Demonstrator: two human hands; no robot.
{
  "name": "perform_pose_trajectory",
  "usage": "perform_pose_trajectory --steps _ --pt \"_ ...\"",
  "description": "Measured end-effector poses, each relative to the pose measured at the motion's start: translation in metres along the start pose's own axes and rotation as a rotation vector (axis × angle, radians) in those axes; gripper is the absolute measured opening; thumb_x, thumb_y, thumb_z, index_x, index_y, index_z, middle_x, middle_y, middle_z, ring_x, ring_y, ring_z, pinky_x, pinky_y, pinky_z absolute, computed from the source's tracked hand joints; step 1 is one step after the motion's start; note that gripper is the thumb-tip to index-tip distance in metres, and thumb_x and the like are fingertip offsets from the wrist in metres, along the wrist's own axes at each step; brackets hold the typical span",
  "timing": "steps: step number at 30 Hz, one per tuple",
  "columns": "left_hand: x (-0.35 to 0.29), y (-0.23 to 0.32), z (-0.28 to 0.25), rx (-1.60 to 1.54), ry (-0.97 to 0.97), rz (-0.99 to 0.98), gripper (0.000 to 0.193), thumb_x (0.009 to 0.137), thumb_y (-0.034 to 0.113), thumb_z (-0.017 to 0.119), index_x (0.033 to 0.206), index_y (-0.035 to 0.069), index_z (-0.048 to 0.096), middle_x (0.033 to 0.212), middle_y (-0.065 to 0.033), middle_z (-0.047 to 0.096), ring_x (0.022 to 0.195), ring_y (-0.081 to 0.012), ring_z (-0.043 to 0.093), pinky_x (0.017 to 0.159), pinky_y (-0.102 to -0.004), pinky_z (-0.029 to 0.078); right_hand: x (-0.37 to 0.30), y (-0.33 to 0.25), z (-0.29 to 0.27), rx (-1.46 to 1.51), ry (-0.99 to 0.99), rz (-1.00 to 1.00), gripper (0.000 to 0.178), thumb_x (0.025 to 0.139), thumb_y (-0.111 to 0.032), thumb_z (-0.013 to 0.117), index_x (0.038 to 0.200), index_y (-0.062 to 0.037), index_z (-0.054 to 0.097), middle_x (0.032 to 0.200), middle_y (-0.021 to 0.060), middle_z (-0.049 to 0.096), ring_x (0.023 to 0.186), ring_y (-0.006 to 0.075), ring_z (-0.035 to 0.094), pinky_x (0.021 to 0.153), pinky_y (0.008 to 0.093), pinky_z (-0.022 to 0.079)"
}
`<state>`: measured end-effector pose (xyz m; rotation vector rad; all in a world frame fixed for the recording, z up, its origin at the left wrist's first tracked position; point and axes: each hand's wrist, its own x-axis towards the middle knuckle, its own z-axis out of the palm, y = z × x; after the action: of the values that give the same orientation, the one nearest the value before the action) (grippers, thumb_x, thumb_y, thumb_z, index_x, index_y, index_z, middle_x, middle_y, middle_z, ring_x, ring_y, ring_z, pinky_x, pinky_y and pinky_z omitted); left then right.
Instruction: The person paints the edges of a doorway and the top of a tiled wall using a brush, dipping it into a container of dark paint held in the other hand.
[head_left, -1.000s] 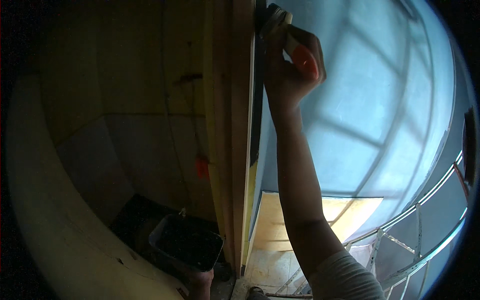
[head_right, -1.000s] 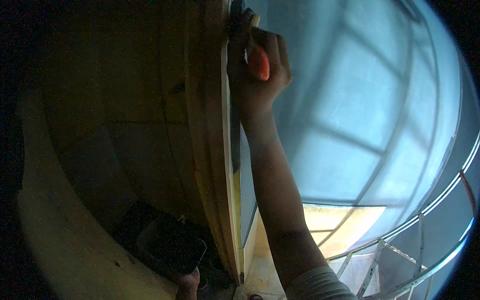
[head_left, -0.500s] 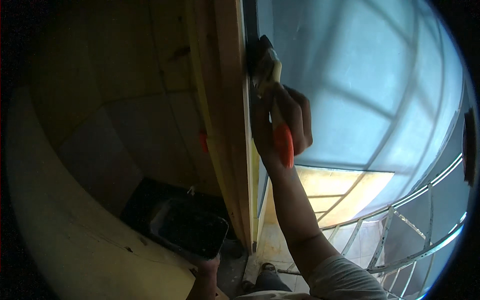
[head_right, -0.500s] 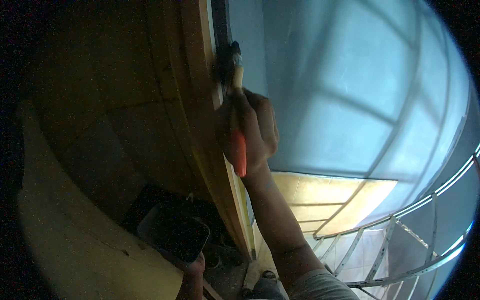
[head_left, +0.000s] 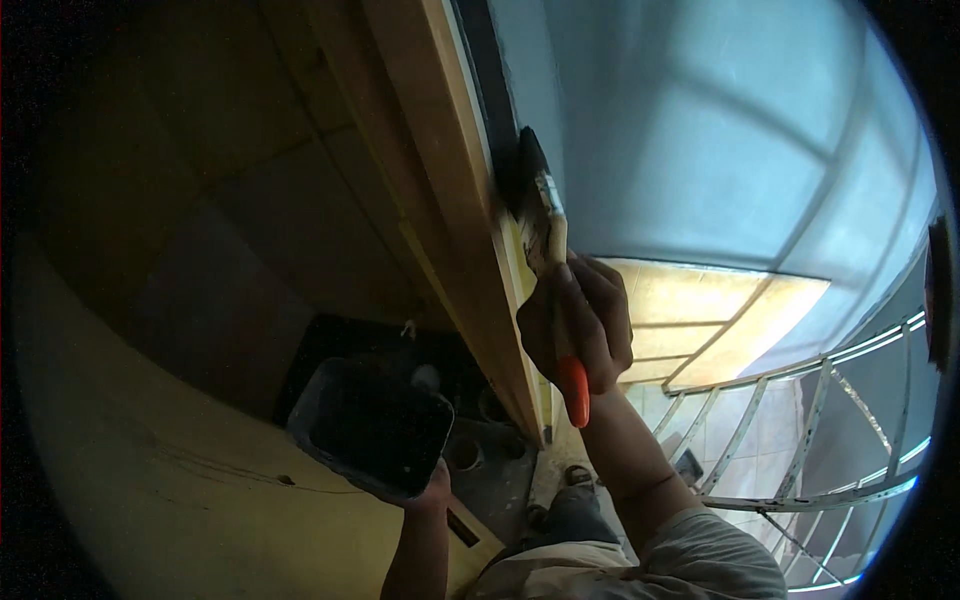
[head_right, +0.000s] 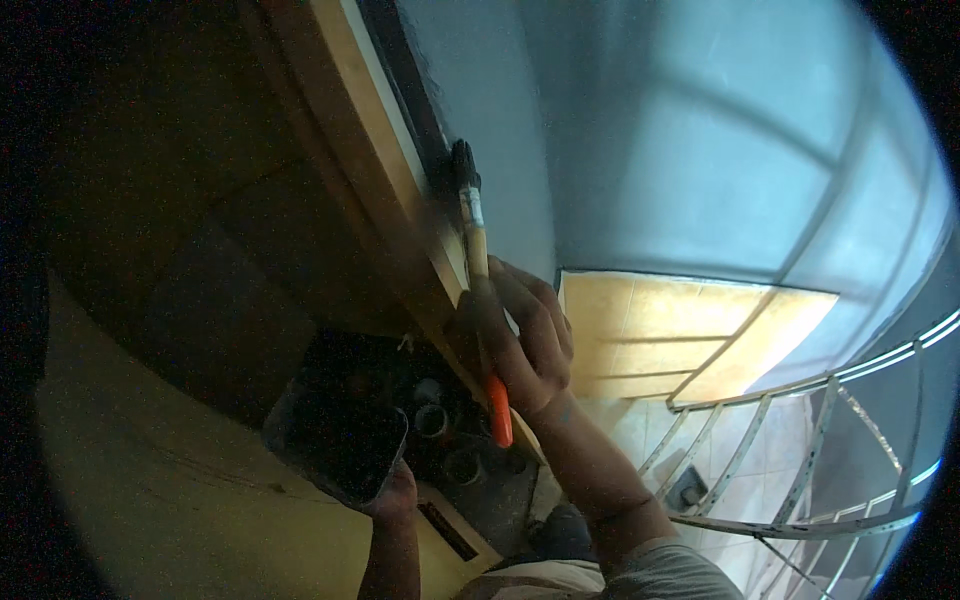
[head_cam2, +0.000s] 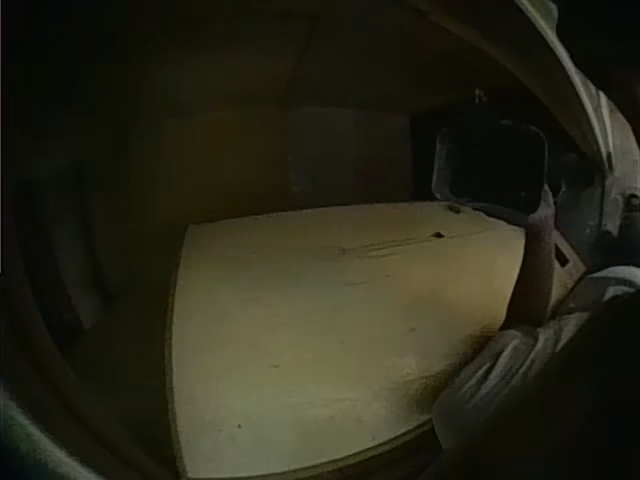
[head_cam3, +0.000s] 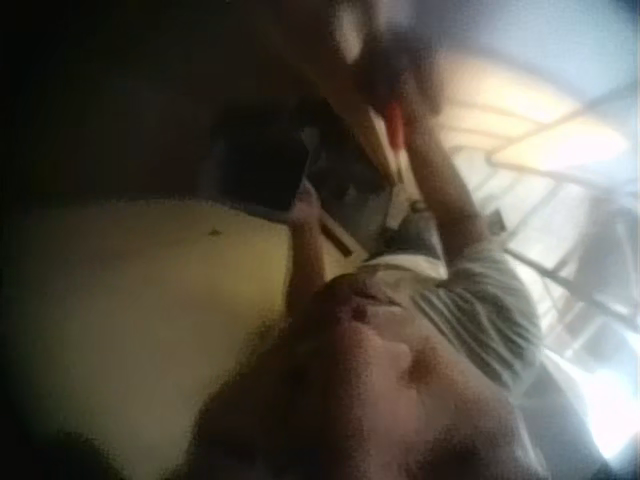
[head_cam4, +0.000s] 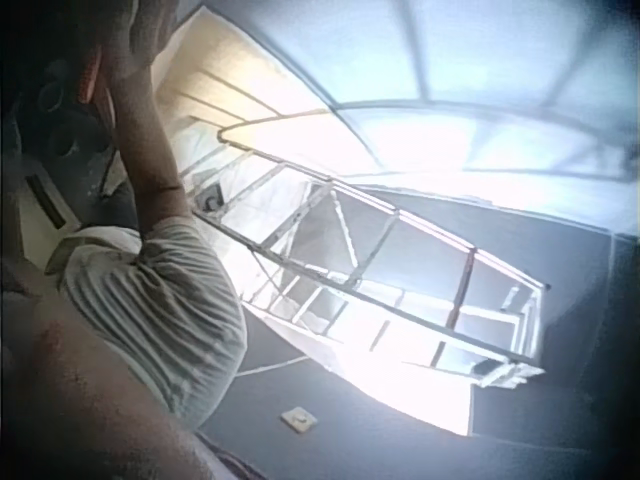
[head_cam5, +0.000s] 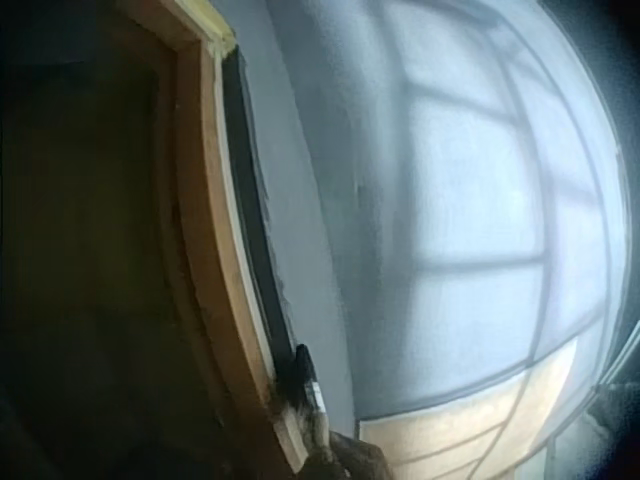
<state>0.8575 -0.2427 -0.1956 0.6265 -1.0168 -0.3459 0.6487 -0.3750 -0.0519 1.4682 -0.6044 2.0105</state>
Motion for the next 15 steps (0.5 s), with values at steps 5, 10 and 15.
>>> perform_pose_trajectory --steps 5,10,15 --pt "0.017 0.017 0.024 0.226 -0.140 0.108 0.074 0.106 0.034 0.051 0.165 0.022 0.008 0.167 -0.0159 0.021 0.150 -0.0386 0.032 0.118 -0.0541 0.042 -0.036 -0.005 -0.022 -0.004 -0.084 0.031 0.032 0.081 -0.002 0.082 0.109 0.0080 0.069 0.105 0.0246 0.070 0.094 0.0377 0.074 0.070 0.0370 0.064" --pt "0.031 0.019 0.047 0.135 -0.232 0.057 0.068 0.108 0.040 0.044 0.165 0.025 0.008 0.168 -0.0152 0.021 0.151 -0.0379 0.031 0.117 -0.0539 0.044 -0.066 -0.011 -0.048 -0.033 -0.196 0.075 0.033 0.082 -0.003 0.082 0.110 0.0076 0.068 0.109 0.0246 0.069 0.095 0.0380 0.074 0.072 0.0387 0.065" --pt "0.024 0.001 0.020 -0.008 -0.086 -0.061 0.069 0.108 0.040 0.045 0.165 0.025 0.008 0.167 -0.0157 0.023 0.152 -0.0374 0.029 0.117 -0.0552 0.044 -0.051 -0.020 -0.071 0.035 -0.184 0.098 0.036 0.084 0.002 0.080 0.116 0.0066 0.064 0.114 0.0277 0.068 0.102 0.0413 0.073 0.079 0.0398 0.064"
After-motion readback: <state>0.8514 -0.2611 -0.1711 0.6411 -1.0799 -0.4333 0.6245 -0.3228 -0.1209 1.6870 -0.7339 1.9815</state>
